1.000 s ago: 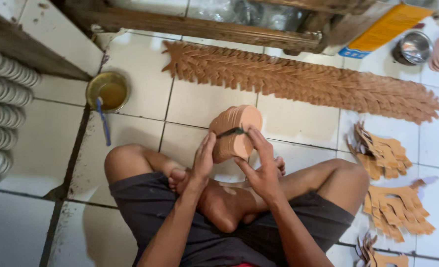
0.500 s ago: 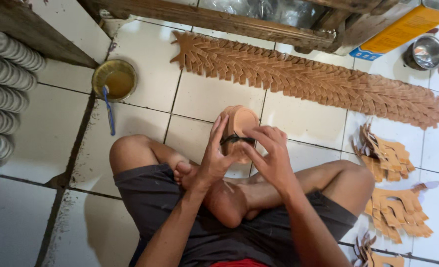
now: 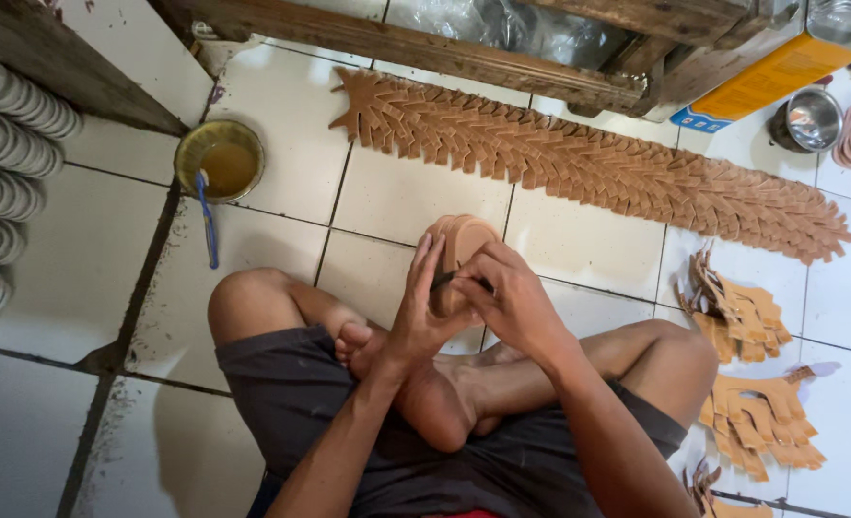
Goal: The person sits on the floor and applies a yellowish adhesive to the edges of multiple tan-colored sandal straps using a toothbrush. They repeatedly dip the brush into a small container of glue and coat the straps before placing them in a pile. The person also briefly scrapes residue from a wooden block and handles a stack of insoles.
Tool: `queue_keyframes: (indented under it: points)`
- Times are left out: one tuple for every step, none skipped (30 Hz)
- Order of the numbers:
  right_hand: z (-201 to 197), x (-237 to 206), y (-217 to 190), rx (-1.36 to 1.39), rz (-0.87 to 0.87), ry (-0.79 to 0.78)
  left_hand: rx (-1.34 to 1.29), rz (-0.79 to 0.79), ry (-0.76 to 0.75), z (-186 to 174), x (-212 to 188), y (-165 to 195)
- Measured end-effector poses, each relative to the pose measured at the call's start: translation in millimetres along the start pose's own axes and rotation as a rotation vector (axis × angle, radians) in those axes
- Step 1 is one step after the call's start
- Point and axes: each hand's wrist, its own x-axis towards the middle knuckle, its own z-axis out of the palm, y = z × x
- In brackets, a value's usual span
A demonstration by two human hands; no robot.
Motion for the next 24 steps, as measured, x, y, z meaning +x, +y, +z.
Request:
queue_keyframes:
  points:
    - [1.8, -2.6, 5.0, 0.080, 0.032, 0.003, -0.011, -0.005, 0.006, 1.8, -0.9, -0.2]
    - [3.1, -5.4, 10.1, 0.160, 0.064, 0.003, -0.021, -0.011, 0.015, 3.5, -1.8, 0.0]
    - [4.7, -6.4, 16.0, 0.234, 0.087, 0.005, -0.013, -0.016, 0.029, 5.5, -2.3, 0.1]
    - [4.6, -8.3, 21.0, 0.309, 0.114, 0.007, -0.006, -0.023, 0.040, 7.8, -3.4, 1.0]
    - [4.3, -8.8, 25.8, 0.382, 0.137, 0.010, 0.002, -0.027, 0.053, 9.8, -3.6, 1.5]
    - [2.9, -9.9, 29.2, 0.446, 0.161, 0.011, 0.006, -0.019, 0.066, 11.6, -4.1, 2.5]
    - [0.0, -11.6, 31.2, 0.509, 0.189, 0.014, 0.008, -0.011, 0.076, 13.2, -4.3, 3.4]
    - [-2.7, -12.8, 32.0, 0.569, 0.222, 0.019, 0.007, -0.006, 0.083, 14.7, -4.6, 4.5]
    - [-6.4, -14.5, 31.3, 0.626, 0.216, 0.019, -0.004, -0.016, 0.082, 15.5, -4.6, 5.4]
    - [-9.6, -15.3, 29.5, 0.681, 0.208, 0.018, -0.015, -0.024, 0.084, 15.8, -4.2, 6.3]
    - [-12.5, -16.2, 26.7, 0.738, 0.201, 0.014, -0.024, -0.035, 0.087, 15.9, -4.2, 7.1]
    - [-14.1, -15.3, 23.3, 0.662, 0.189, 0.024, -0.027, -0.040, 0.082, 15.4, -3.3, 7.6]
    - [-13.8, -13.5, 19.5, 0.587, 0.180, 0.036, -0.031, -0.047, 0.072, 14.6, -3.0, 8.0]
    - [-13.2, -10.8, 15.6, 0.509, 0.172, 0.052, -0.037, -0.052, 0.060, 13.7, -2.2, 8.1]
    - [-11.9, -6.6, 12.2, 0.443, 0.155, 0.090, -0.024, -0.037, 0.061, 12.5, -1.5, 8.1]
    - [-10.9, -2.2, 9.0, 0.375, 0.139, 0.129, -0.013, -0.023, 0.061, 11.4, -1.0, 8.1]
    - [-9.7, 2.2, 5.9, 0.308, 0.126, 0.163, -0.004, -0.015, 0.063, 10.4, -0.7, 8.0]
    - [-8.9, 5.5, 2.7, 0.268, 0.144, 0.124, -0.020, -0.010, 0.062, 9.8, -0.6, 8.0]
    - [-8.1, 8.7, -0.3, 0.233, 0.161, 0.082, -0.031, -0.009, 0.062, 9.1, -0.7, 7.8]
    - [-7.0, 10.9, -3.3, 0.199, 0.183, 0.040, -0.045, -0.012, 0.058, 9.0, -1.1, 7.8]
    - [-5.7, 12.5, -6.1, 0.074, 0.166, 0.026, -0.040, -0.027, 0.054, 8.9, -1.6, 7.7]
    - [-4.3, 14.3, -8.2, -0.052, 0.145, 0.014, -0.036, -0.038, 0.049, 9.0, -1.9, 7.6]
    - [-2.9, 14.9, -9.6, -0.179, 0.129, 0.004, -0.034, -0.050, 0.040, 9.2, -2.3, 7.4]
    - [-1.9, 15.5, -10.1, -0.217, 0.098, -0.024, -0.011, -0.040, 0.037, 9.2, -2.5, 7.2]
